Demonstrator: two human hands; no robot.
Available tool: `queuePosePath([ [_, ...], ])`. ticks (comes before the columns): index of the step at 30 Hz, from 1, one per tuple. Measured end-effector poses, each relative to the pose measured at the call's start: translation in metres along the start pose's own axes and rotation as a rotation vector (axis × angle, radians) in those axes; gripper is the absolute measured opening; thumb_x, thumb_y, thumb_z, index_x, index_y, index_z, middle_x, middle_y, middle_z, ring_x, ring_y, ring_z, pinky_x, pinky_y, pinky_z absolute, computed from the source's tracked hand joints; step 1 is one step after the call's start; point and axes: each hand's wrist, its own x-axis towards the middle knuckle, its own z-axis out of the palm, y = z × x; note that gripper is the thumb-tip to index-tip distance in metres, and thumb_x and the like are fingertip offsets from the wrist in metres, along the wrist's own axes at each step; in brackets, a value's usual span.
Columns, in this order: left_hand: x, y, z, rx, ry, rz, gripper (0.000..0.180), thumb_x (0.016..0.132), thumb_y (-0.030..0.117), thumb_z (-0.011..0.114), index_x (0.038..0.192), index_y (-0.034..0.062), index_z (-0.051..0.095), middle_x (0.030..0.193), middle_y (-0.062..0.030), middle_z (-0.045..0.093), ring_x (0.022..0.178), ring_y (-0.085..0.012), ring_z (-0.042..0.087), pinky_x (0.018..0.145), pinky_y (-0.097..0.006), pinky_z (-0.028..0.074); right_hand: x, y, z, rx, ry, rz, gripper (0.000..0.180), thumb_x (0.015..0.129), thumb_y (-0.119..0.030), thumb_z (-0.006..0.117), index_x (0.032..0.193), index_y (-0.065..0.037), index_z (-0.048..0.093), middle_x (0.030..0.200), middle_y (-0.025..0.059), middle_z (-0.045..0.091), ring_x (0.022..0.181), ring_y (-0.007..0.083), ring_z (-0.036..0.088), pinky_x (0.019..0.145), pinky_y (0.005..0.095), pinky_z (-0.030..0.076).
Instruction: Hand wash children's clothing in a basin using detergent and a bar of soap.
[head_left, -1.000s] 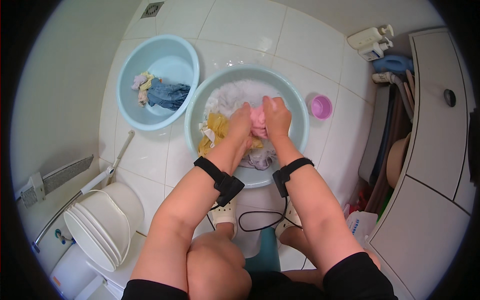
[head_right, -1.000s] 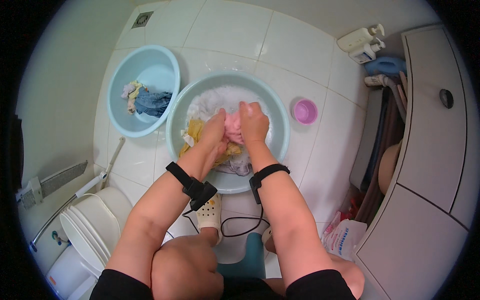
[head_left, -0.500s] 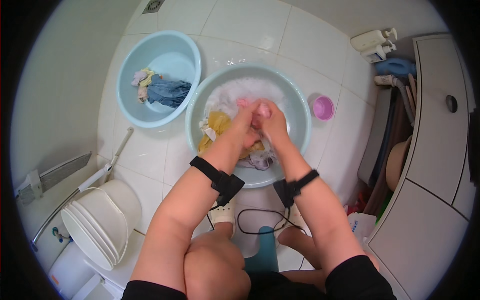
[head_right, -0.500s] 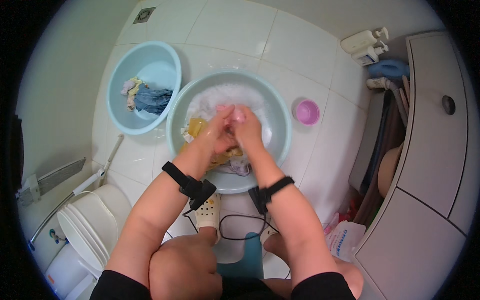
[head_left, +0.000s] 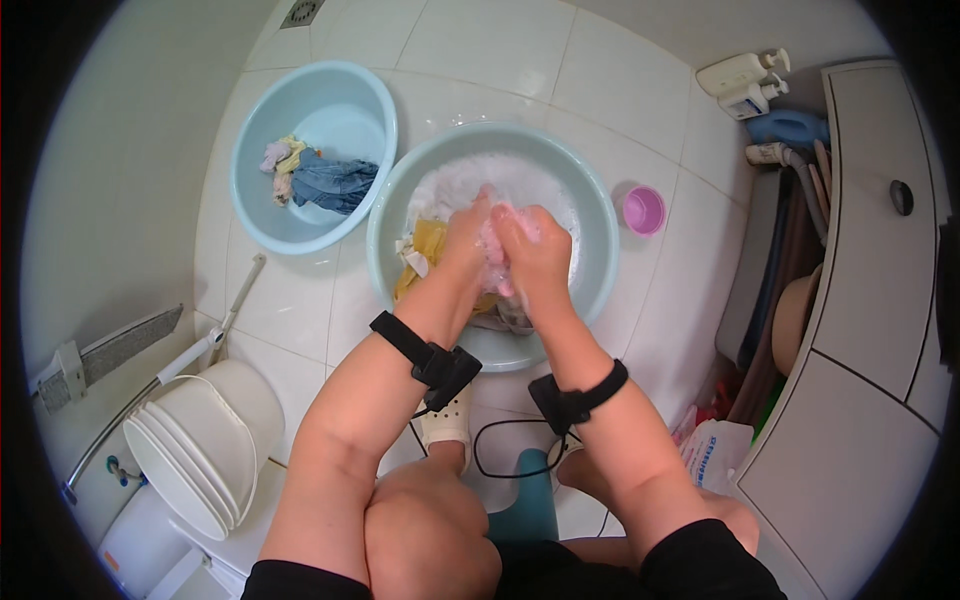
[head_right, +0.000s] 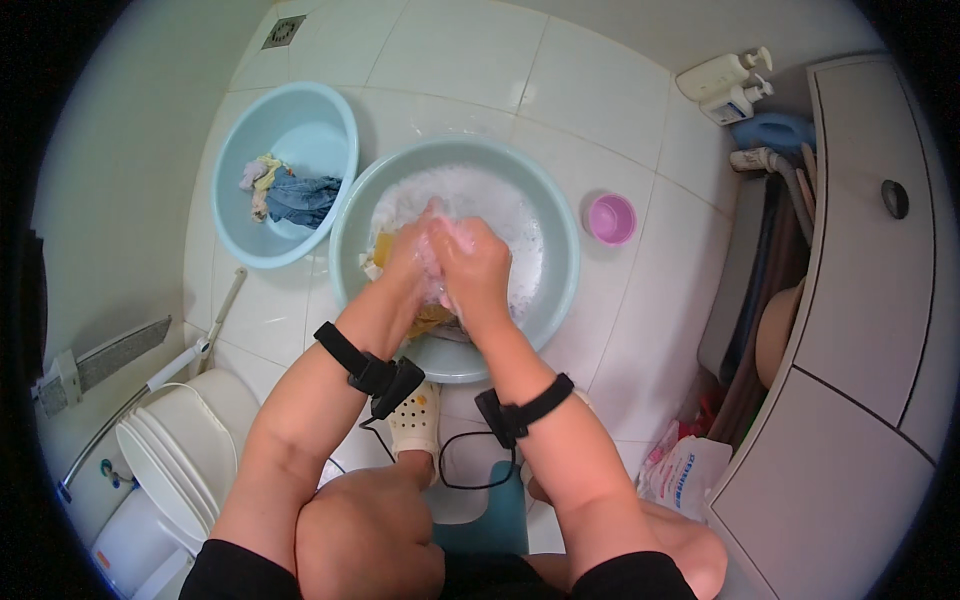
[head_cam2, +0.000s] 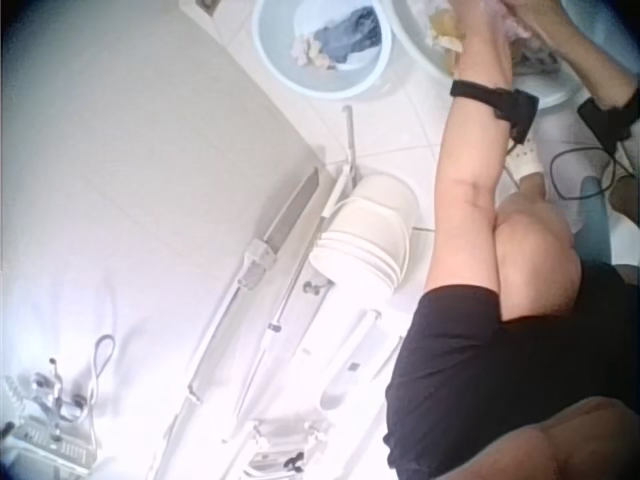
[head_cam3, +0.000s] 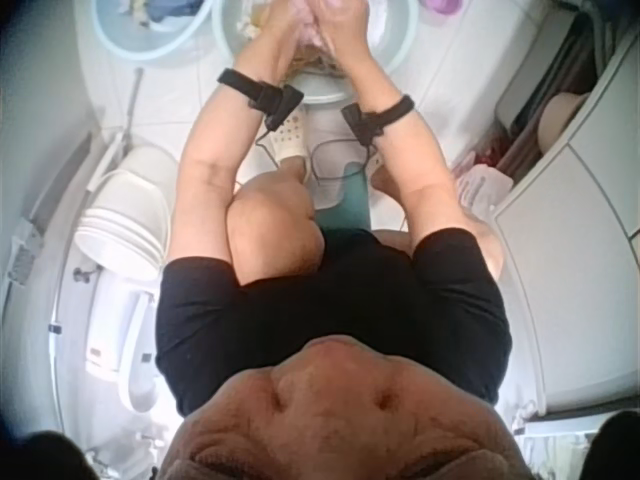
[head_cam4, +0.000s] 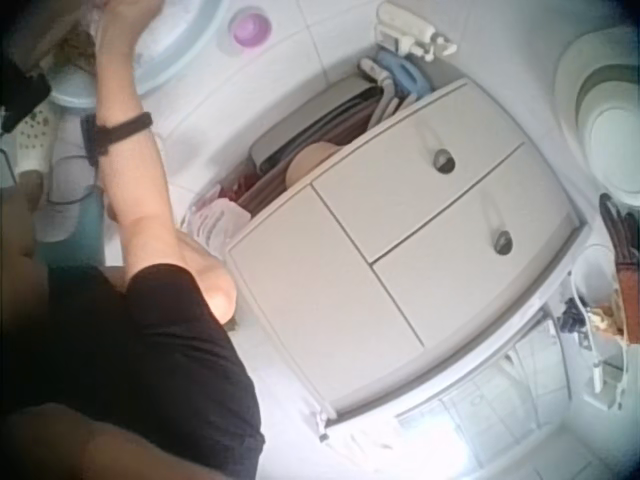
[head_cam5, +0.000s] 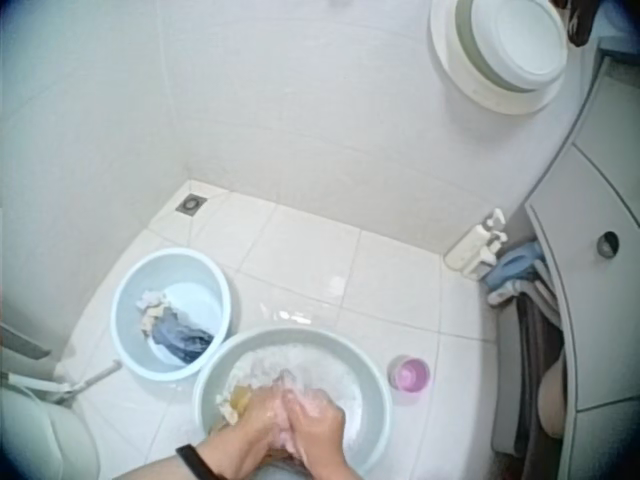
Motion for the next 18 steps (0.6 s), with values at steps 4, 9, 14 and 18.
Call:
queuePosePath([
  [4, 0.007, -0.014, 0.008, 0.03, 0.008, 0.125, 0.043, 0.087, 0.039, 0.046, 0.09, -0.0036, 0.055, 0.082, -0.0125, 0.056, 0.066, -0.0204, 0.054, 0.06, -0.036, 0.044, 0.036, 0.032, -0.002, -0.135, 0.23, -0.267, 0.026, 0.078, -0.023, 0.061, 0.067, 0.0, 0.058, 0.06, 0.015, 0.057, 0.054, 0.0249, 0.055, 0.057, 0.0356, 0.043],
  [9, 0.021, -0.017, -0.005, 0.152, -0.073, 0.087, 0.043, 0.087, 0.033, 0.044, 0.115, 0.0, 0.047, 0.1, -0.0123, 0.054, 0.094, -0.022, 0.05, 0.078, -0.038, 0.041, 0.06, 0.063, -0.021, -0.422, 0.324, -0.112, 0.025, 0.08, -0.026, 0.058, 0.08, -0.001, 0.059, 0.071, 0.0193, 0.06, 0.068, 0.0358, 0.057, 0.066, 0.0415, 0.044],
  [14, 0.001, -0.017, -0.003, -0.048, -0.105, 0.076, 0.061, 0.085, 0.034, 0.049, 0.133, 0.0076, 0.024, 0.132, -0.0147, 0.027, 0.122, -0.0294, 0.027, 0.097, -0.044, 0.025, 0.063, 0.121, -0.049, -0.665, 0.466, -0.341, 0.03, 0.081, -0.025, 0.054, 0.101, -0.003, 0.052, 0.09, 0.0214, 0.058, 0.08, 0.0408, 0.055, 0.073, 0.0456, 0.044],
  [18, -0.005, -0.031, 0.0, -0.197, -0.219, -0.226, 0.082, 0.082, 0.035, 0.057, 0.139, 0.0049, 0.006, 0.144, -0.0177, 0.005, 0.131, -0.0362, 0.011, 0.105, -0.049, 0.013, 0.053, 0.103, -0.05, -1.041, 0.058, 0.006, 0.032, 0.078, -0.018, 0.054, 0.106, -0.002, 0.05, 0.097, 0.0218, 0.055, 0.093, 0.0402, 0.052, 0.077, 0.0451, 0.043],
])
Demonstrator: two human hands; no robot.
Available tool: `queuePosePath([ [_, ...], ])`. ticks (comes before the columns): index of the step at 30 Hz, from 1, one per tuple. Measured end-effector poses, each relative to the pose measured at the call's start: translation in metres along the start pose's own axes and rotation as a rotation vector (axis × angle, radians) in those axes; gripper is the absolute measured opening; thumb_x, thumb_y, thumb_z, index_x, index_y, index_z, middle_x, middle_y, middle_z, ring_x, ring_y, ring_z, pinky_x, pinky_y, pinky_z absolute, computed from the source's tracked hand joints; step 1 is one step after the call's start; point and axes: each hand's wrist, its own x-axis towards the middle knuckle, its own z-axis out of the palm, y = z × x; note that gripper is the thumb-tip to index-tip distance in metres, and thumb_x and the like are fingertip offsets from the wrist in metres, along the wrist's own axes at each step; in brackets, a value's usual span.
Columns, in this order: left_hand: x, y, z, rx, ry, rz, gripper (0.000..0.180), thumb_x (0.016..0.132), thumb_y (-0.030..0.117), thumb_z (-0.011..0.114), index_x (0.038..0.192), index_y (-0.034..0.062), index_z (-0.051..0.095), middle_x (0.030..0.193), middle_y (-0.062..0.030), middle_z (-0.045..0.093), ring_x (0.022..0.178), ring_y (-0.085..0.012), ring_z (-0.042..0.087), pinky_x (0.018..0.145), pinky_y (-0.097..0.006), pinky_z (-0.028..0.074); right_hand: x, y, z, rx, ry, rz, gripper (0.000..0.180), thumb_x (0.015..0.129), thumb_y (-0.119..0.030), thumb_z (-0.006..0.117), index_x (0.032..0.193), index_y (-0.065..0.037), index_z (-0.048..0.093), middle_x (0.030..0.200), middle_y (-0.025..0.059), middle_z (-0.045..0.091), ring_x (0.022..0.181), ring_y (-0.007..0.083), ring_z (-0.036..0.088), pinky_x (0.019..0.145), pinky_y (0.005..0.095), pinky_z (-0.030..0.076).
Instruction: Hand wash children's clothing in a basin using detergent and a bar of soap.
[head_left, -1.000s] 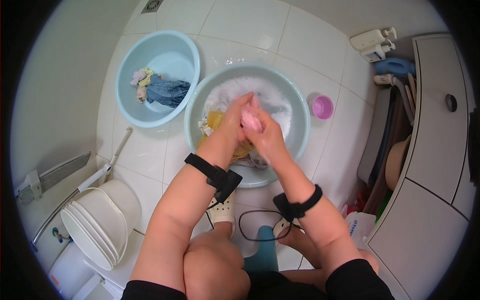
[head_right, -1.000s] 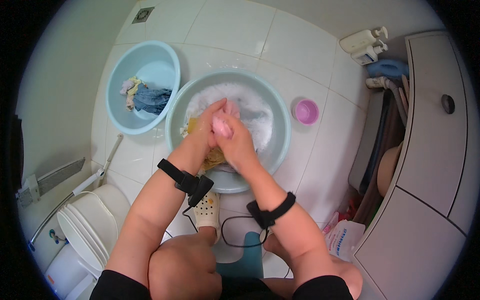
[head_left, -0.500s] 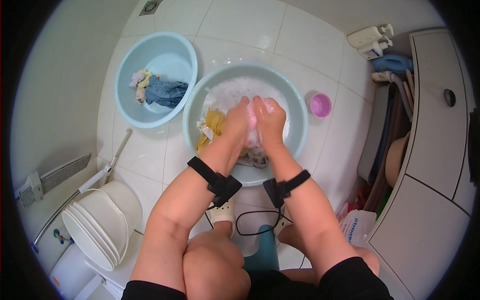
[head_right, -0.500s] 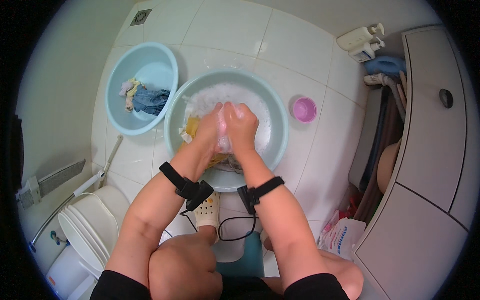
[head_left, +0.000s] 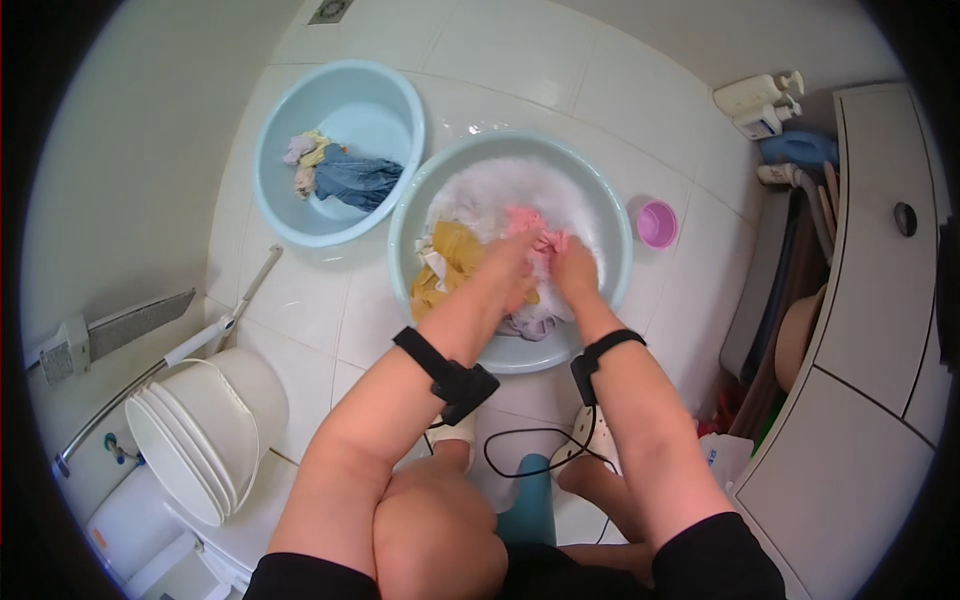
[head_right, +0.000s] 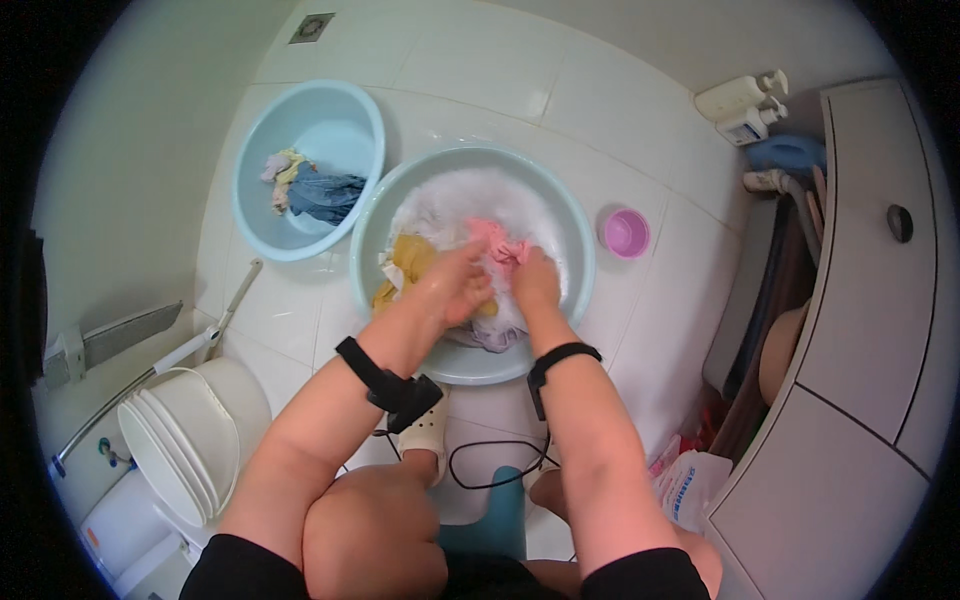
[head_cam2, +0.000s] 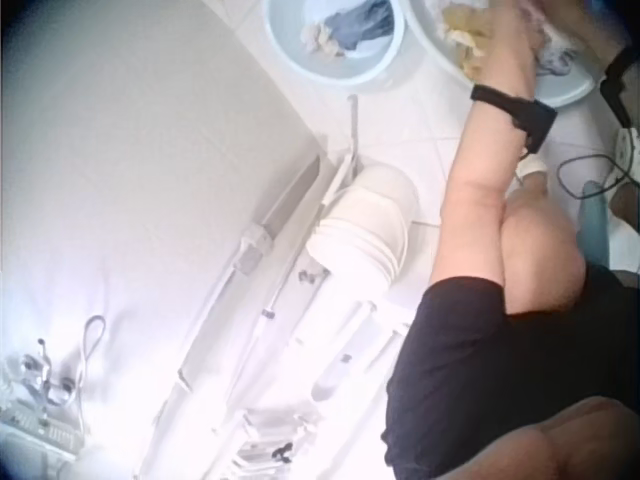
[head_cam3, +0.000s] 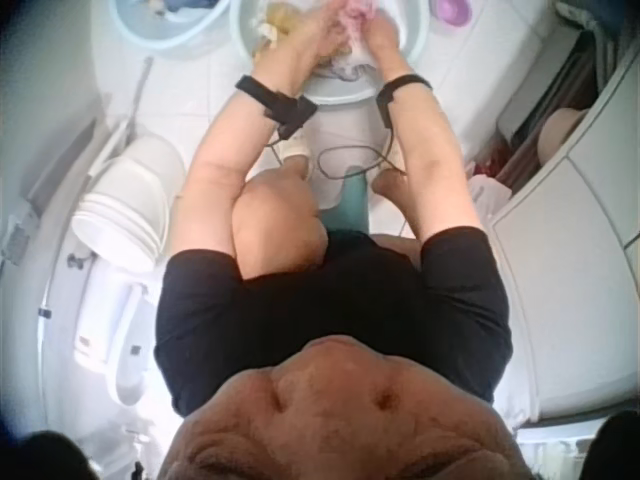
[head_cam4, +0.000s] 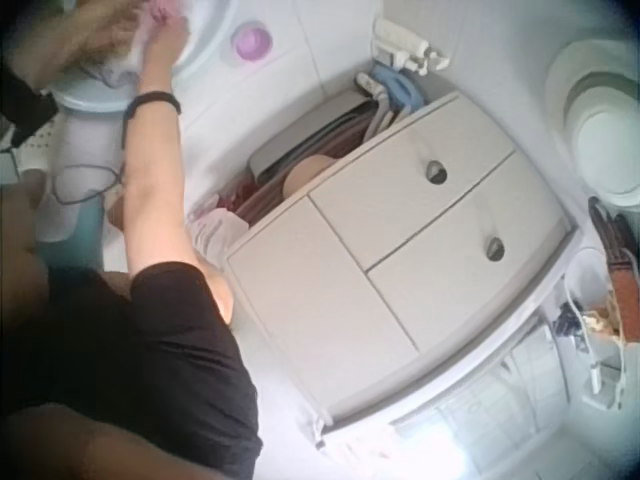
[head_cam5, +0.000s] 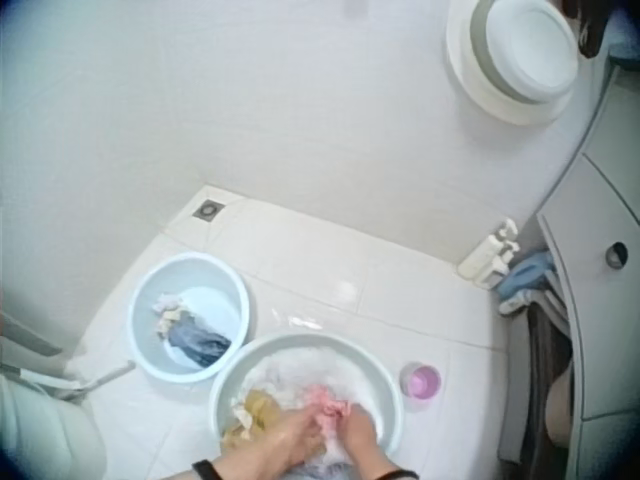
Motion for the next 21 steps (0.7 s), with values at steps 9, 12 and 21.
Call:
queuePosePath([
  [9, -0.017, -0.003, 0.0, -0.265, -0.372, -0.024, 0.028, 0.084, 0.016, 0.055, 0.108, 0.0028, 0.048, 0.088, -0.0116, 0.058, 0.072, -0.0202, 0.059, 0.067, -0.037, 0.052, -0.097, -0.053, -0.098, 0.36, 0.071, -0.655, 0.032, 0.071, -0.006, 0.057, 0.102, -0.001, 0.058, 0.087, 0.0141, 0.057, 0.082, 0.0305, 0.055, 0.079, 0.0373, 0.043],
  [12, -0.036, 0.001, 0.004, -0.309, -0.45, -0.072, 0.03, 0.083, 0.012, 0.054, 0.111, 0.0037, 0.047, 0.092, -0.0127, 0.058, 0.072, -0.0198, 0.058, 0.067, -0.036, 0.051, -0.092, -0.033, -0.109, 0.986, 0.157, -0.157, 0.033, 0.078, -0.012, 0.059, 0.111, -0.007, 0.056, 0.091, 0.0023, 0.057, 0.092, 0.0151, 0.05, 0.084, 0.0372, 0.041],
  [21, -0.065, -0.02, 0.02, -0.476, -0.753, -0.268, 0.03, 0.087, 0.023, 0.047, 0.111, 0.0059, 0.047, 0.091, -0.0133, 0.057, 0.071, -0.0173, 0.057, 0.059, -0.03, 0.047, -0.065, -0.041, -0.083, 2.194, -0.617, -0.096, 0.074, 0.074, -0.056, 0.058, 0.132, -0.018, 0.032, 0.124, 0.0163, 0.043, 0.111, 0.0368, 0.044, 0.091, 0.0492, 0.04],
])
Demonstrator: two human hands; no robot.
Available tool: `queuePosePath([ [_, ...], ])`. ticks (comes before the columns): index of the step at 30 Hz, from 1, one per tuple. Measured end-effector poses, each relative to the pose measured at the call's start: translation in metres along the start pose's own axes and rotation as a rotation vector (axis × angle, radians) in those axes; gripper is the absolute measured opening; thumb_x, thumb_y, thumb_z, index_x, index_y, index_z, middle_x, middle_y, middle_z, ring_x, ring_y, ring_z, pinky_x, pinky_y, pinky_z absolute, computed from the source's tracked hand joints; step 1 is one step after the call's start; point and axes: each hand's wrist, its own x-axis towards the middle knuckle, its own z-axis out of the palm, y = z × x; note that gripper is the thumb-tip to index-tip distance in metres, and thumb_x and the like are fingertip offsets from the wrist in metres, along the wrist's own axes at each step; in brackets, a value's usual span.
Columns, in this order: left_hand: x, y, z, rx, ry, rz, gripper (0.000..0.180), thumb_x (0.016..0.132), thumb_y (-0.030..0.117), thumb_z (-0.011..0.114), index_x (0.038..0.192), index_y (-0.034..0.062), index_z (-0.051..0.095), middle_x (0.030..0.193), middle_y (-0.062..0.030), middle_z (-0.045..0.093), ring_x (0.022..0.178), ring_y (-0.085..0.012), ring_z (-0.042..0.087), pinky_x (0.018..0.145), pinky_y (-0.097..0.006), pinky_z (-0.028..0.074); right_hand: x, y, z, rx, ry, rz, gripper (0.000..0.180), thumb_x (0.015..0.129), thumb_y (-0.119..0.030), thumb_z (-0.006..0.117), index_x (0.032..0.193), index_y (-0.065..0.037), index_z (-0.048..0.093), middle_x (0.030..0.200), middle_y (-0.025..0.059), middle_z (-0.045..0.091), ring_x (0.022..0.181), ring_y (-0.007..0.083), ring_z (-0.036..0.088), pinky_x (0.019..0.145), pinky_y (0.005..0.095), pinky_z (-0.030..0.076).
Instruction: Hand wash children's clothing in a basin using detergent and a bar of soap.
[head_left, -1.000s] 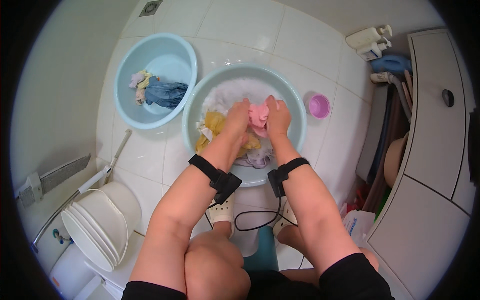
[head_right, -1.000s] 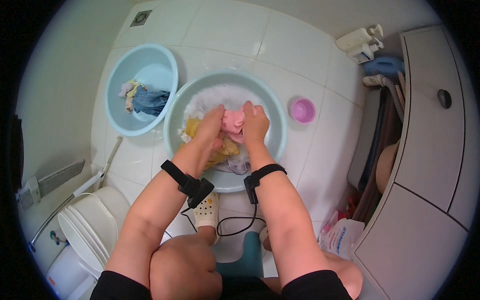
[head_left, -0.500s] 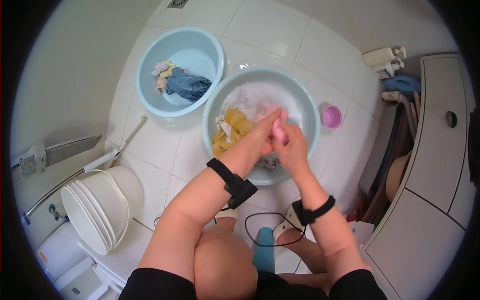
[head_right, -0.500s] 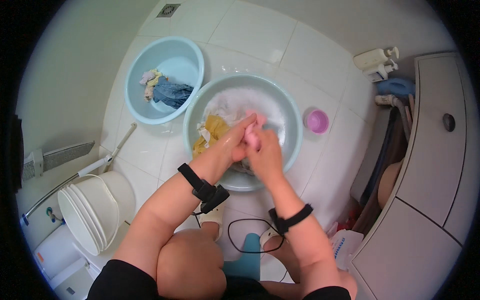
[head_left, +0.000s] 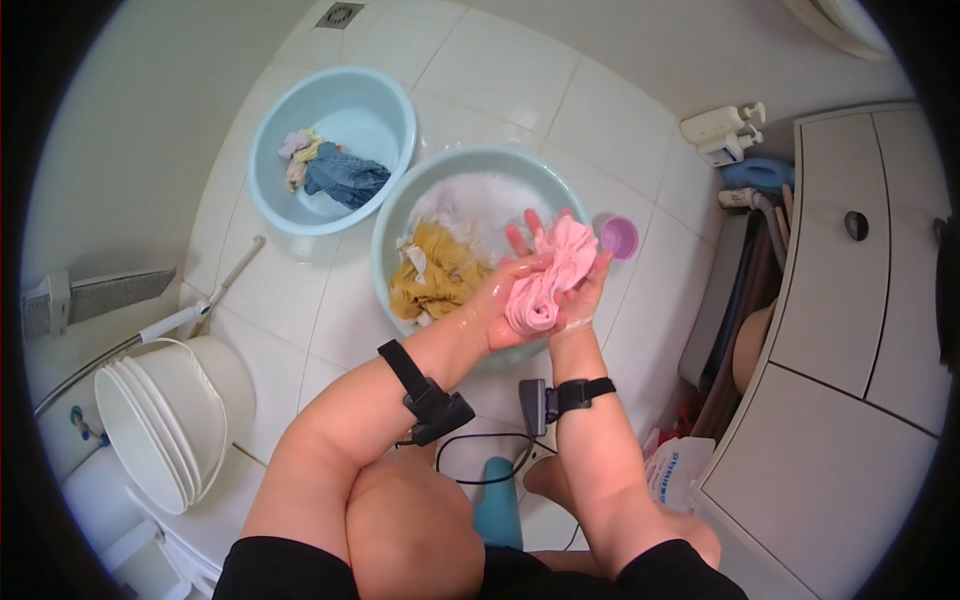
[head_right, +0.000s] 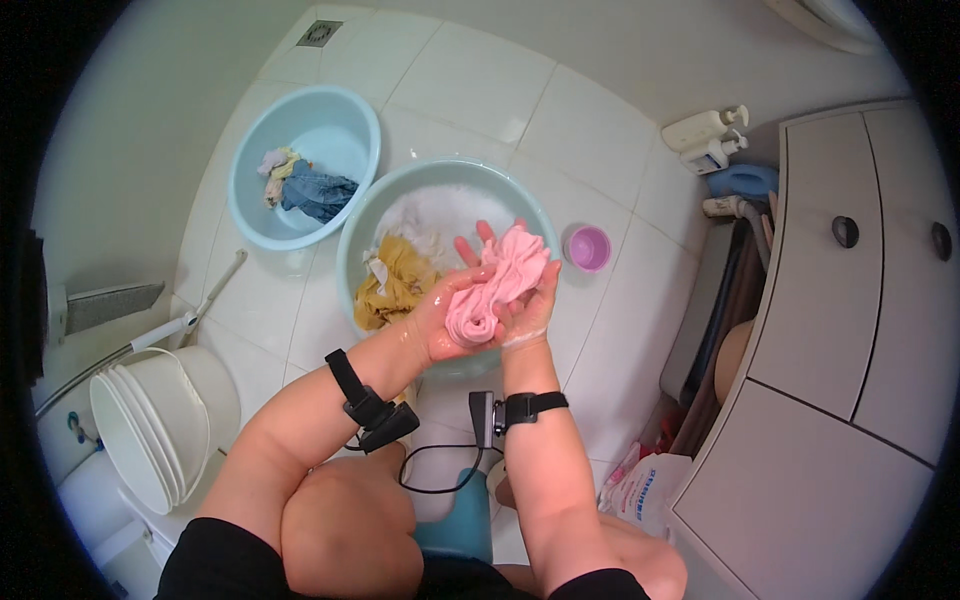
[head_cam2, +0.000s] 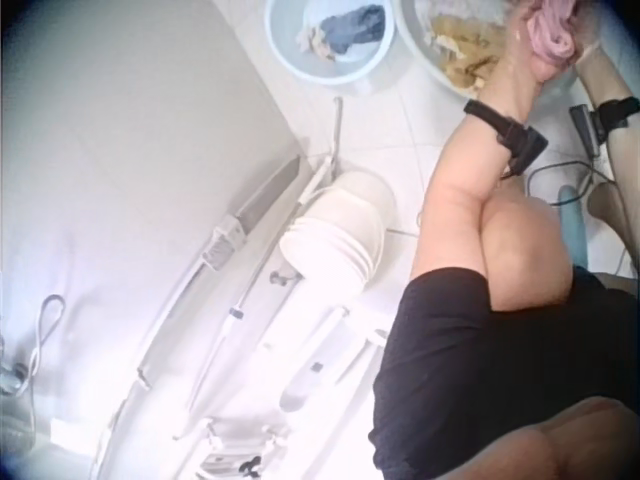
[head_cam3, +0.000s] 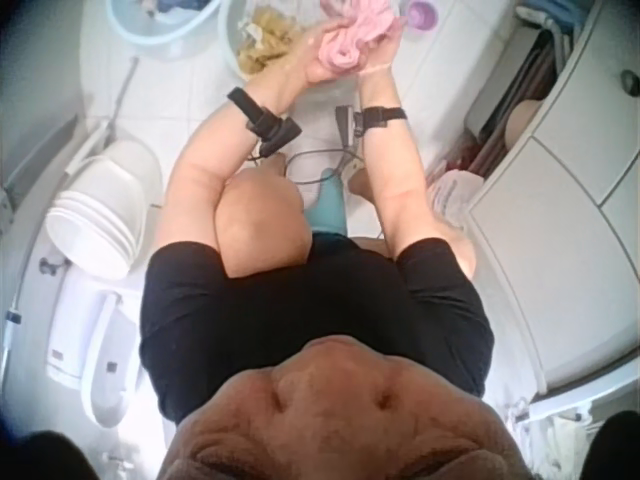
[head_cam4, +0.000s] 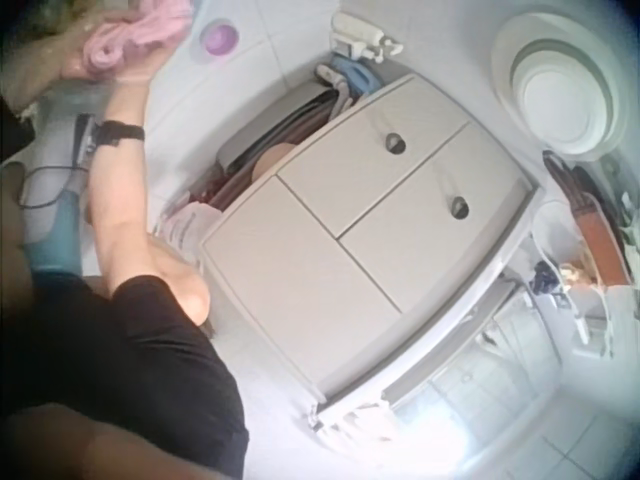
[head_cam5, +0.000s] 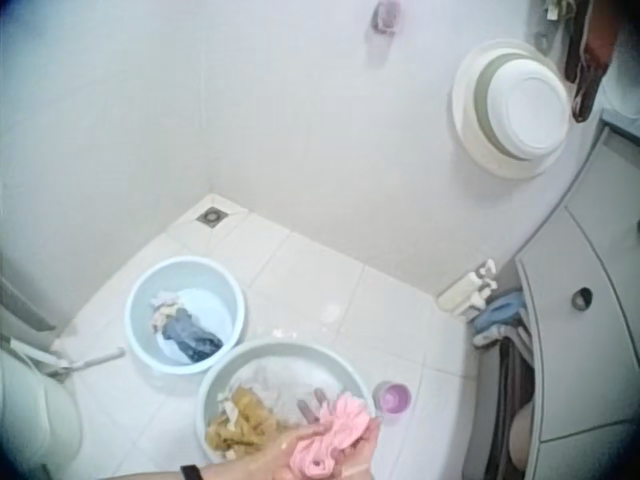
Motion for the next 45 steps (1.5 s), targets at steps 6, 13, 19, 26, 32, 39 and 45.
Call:
queuePosePath([
  [6, -0.007, -0.001, -0.003, 0.18, 0.136, -0.043, 0.022, 0.083, 0.018, 0.057, 0.101, 0.0081, 0.049, 0.081, -0.0072, 0.055, 0.062, -0.0154, 0.054, 0.049, -0.027, 0.043, 0.016, -0.025, -0.005, -0.203, 0.101, 0.082, 0.036, 0.074, -0.028, 0.065, 0.102, -0.011, 0.049, 0.091, 0.0103, 0.054, 0.077, 0.0215, 0.054, 0.059, 0.0319, 0.047],
  [13, 0.001, 0.004, -0.013, 0.996, 0.471, 0.015, 0.02, 0.074, 0.015, 0.063, 0.087, 0.0043, 0.053, 0.071, -0.0049, 0.053, 0.056, -0.0135, 0.051, 0.048, -0.024, 0.042, 0.032, -0.012, 0.017, -1.042, 0.421, 0.019, 0.02, 0.066, -0.007, 0.064, 0.08, -0.007, 0.05, 0.071, 0.0028, 0.049, 0.061, 0.0129, 0.049, 0.053, 0.0278, 0.041],
  [19, 0.006, 0.002, -0.007, 1.564, 0.645, 0.09, 0.019, 0.073, 0.012, 0.056, 0.085, -0.0024, 0.052, 0.073, -0.0171, 0.059, 0.066, -0.0247, 0.06, 0.056, -0.036, 0.046, 0.043, -0.002, -0.007, -1.384, 0.419, -0.09, 0.013, 0.062, -0.004, 0.058, 0.072, -0.004, 0.051, 0.065, 0.0027, 0.05, 0.06, 0.014, 0.047, 0.055, 0.0293, 0.04],
  [26, 0.008, -0.001, -0.038, 1.989, 0.707, 0.478, 0.025, 0.082, 0.015, 0.045, 0.091, -0.0075, 0.048, 0.079, -0.0272, 0.058, 0.076, -0.0428, 0.056, 0.069, -0.046, 0.045, 0.047, 0.01, -0.018, -1.682, 0.509, 0.017, 0.012, 0.061, -0.007, 0.057, 0.069, -0.001, 0.05, 0.065, 0.01, 0.053, 0.061, 0.021, 0.05, 0.06, 0.034, 0.042],
  [32, -0.001, 0.005, -0.034, 1.944, 0.595, 0.4, 0.026, 0.083, 0.022, 0.051, 0.093, -0.0023, 0.048, 0.076, -0.0188, 0.06, 0.068, -0.0301, 0.059, 0.06, -0.04, 0.047, 0.046, 0.008, -0.019, -1.568, 0.46, 0.113, 0.022, 0.067, -0.015, 0.063, 0.084, -0.004, 0.057, 0.078, 0.0073, 0.06, 0.07, 0.0213, 0.056, 0.066, 0.0318, 0.045],
  [39, -0.005, 0.009, -0.012, 0.373, 0.061, -0.142, 0.031, 0.087, 0.039, 0.051, 0.094, 0.0095, 0.049, 0.067, -0.0018, 0.051, 0.052, -0.0107, 0.047, 0.044, -0.022, 0.038, 0.01, -0.007, 0.029, -0.148, 0.129, 0.147, 0.036, 0.081, -0.027, 0.058, 0.11, -0.01, 0.048, 0.113, 0.0129, 0.047, 0.084, 0.0291, 0.055, 0.075, 0.0454, 0.047],
  [45, -0.01, 0.006, 0.001, 0.291, 0.136, 0.016, 0.023, 0.085, 0.026, 0.057, 0.096, 0.0081, 0.048, 0.069, -0.0027, 0.051, 0.054, -0.0106, 0.048, 0.041, -0.021, 0.037, 0.024, -0.02, 0.009, -0.327, 0.123, 0.081, 0.019, 0.077, -0.013, 0.059, 0.092, -0.01, 0.048, 0.087, 0.0099, 0.05, 0.067, 0.023, 0.055, 0.058, 0.0391, 0.05],
])
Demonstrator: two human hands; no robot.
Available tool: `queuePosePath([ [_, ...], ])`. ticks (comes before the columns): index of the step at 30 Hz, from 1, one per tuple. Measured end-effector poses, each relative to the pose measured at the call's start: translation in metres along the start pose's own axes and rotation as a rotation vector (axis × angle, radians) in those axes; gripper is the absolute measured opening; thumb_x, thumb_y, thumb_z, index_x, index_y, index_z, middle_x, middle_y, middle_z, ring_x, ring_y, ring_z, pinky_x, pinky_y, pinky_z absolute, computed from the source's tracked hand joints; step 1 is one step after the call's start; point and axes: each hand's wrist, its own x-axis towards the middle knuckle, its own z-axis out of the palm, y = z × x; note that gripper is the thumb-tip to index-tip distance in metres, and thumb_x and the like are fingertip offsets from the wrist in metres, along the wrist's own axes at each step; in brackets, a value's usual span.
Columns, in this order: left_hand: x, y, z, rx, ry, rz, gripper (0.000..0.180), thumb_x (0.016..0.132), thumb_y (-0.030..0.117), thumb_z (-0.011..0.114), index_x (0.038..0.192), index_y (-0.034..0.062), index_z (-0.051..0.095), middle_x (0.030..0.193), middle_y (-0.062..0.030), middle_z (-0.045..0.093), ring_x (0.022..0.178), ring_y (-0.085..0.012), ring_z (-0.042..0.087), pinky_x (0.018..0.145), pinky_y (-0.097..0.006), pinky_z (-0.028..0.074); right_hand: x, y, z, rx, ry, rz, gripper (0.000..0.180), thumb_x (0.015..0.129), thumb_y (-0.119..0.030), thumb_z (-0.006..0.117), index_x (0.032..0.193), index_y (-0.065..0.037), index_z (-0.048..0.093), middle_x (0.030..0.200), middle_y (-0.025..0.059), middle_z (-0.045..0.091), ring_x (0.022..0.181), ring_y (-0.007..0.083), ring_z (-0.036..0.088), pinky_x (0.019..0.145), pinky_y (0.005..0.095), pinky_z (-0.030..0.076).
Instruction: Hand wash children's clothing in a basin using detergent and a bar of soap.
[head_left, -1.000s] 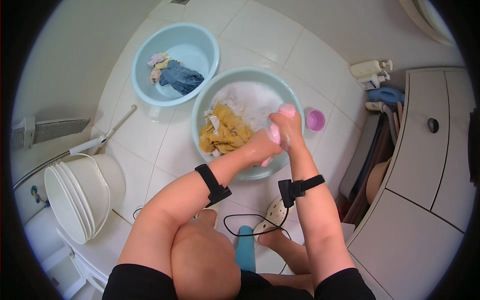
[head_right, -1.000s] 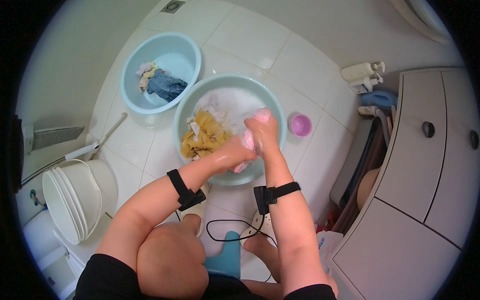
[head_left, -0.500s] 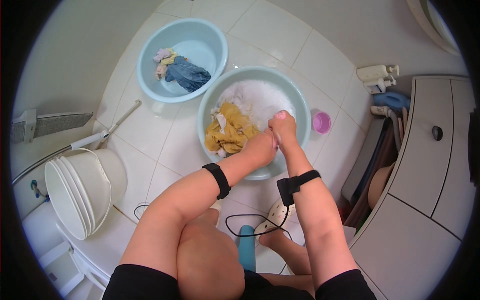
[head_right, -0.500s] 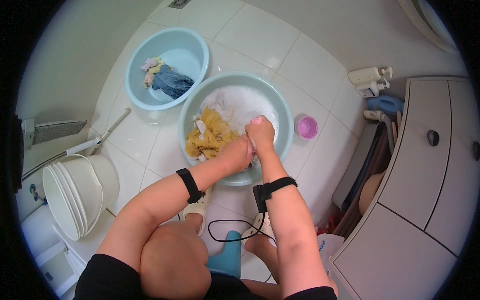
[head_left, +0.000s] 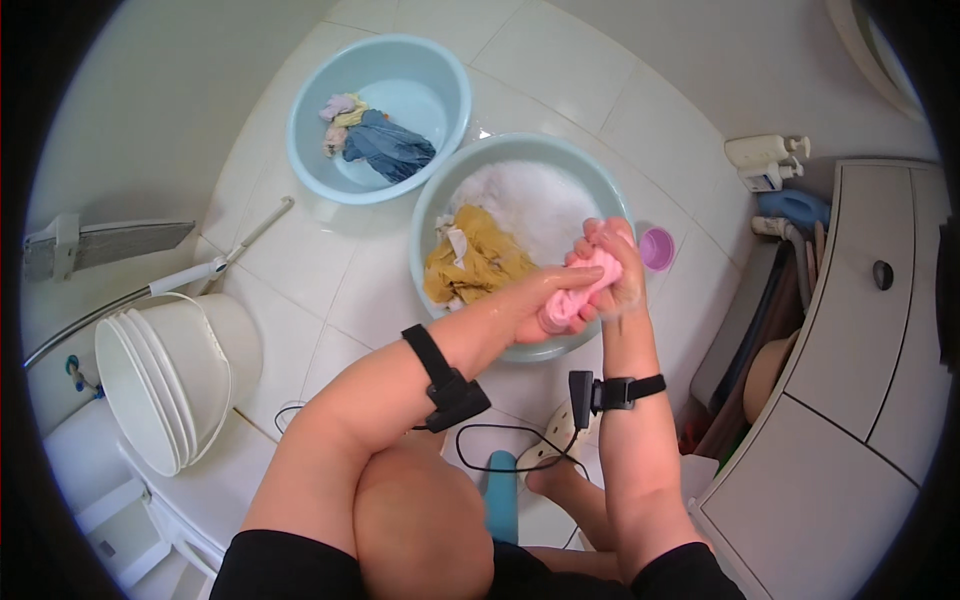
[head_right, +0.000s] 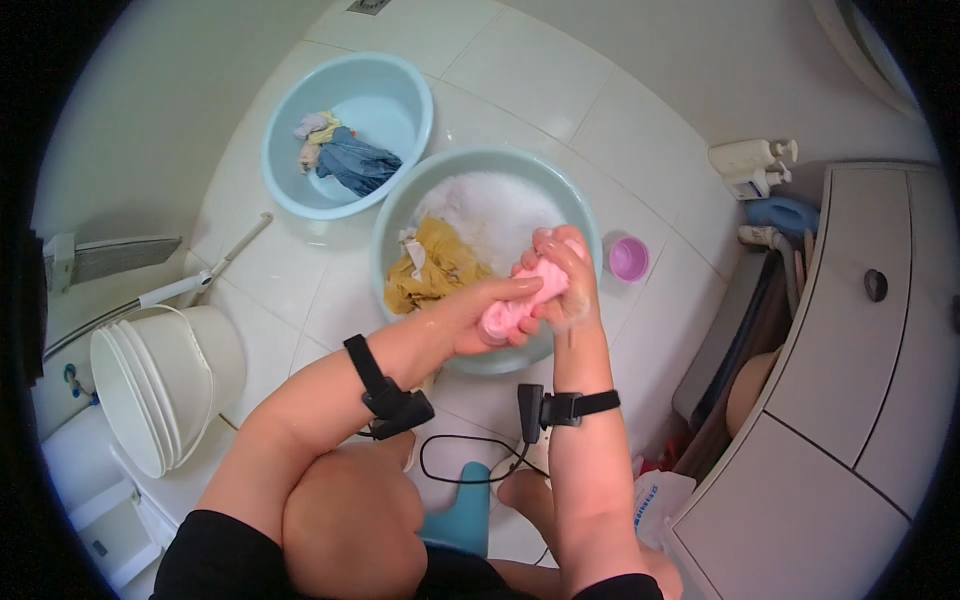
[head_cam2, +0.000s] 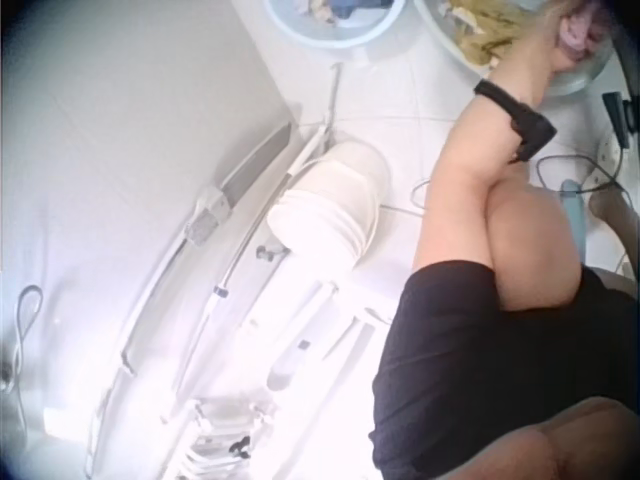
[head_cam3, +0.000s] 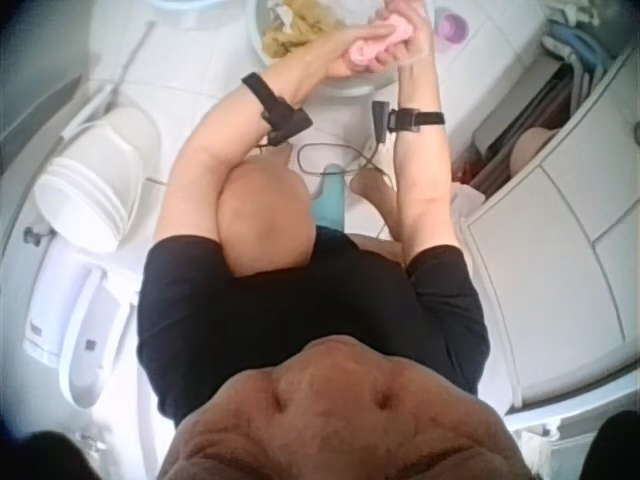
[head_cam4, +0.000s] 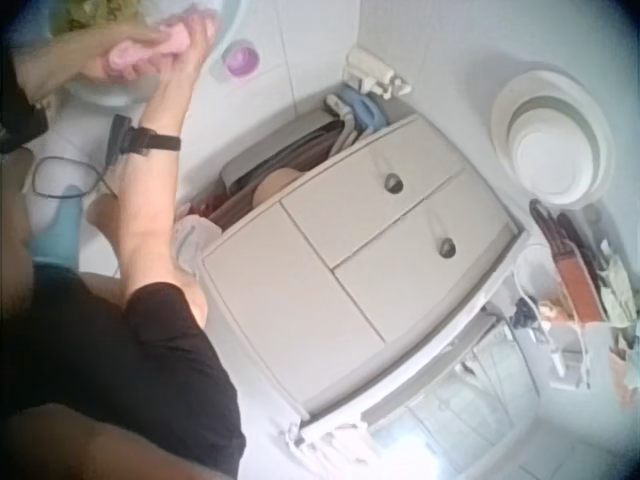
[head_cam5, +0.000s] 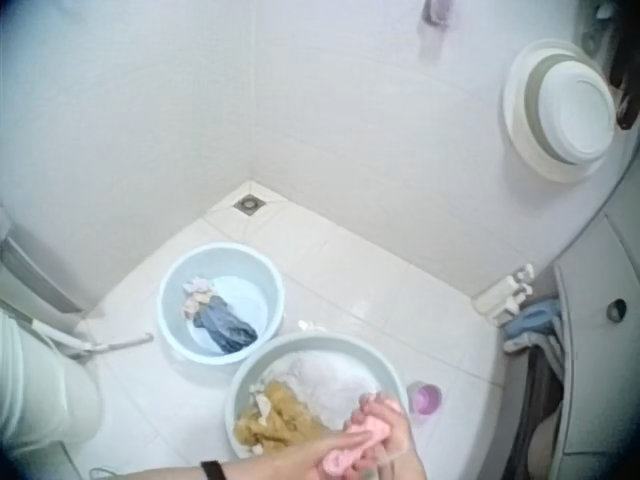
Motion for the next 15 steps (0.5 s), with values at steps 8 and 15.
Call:
queuePosePath([
  [8, 0.008, -0.002, -0.009, 0.823, 0.508, 0.131, 0.027, 0.067, 0.004, 0.062, 0.09, 0.0024, 0.047, 0.069, -0.0065, 0.052, 0.048, -0.0114, 0.048, 0.039, -0.025, 0.037, 0.023, 0.018, 0.012, -0.624, 0.387, -0.009, 0.017, 0.069, -0.005, 0.065, 0.065, -0.007, 0.049, 0.06, 0.0014, 0.047, 0.049, 0.0129, 0.045, 0.044, 0.0281, 0.036],
  [15, 0.024, -0.009, -0.036, 1.429, 0.681, 0.4, 0.029, 0.066, 0.005, 0.059, 0.091, -0.0043, 0.05, 0.081, -0.0194, 0.059, 0.076, -0.0332, 0.059, 0.067, -0.039, 0.046, 0.035, 0.038, 0.001, -1.06, 0.491, -0.122, 0.022, 0.069, -0.011, 0.063, 0.056, -0.003, 0.048, 0.054, 0.0024, 0.047, 0.047, 0.0131, 0.04, 0.048, 0.0295, 0.035],
])
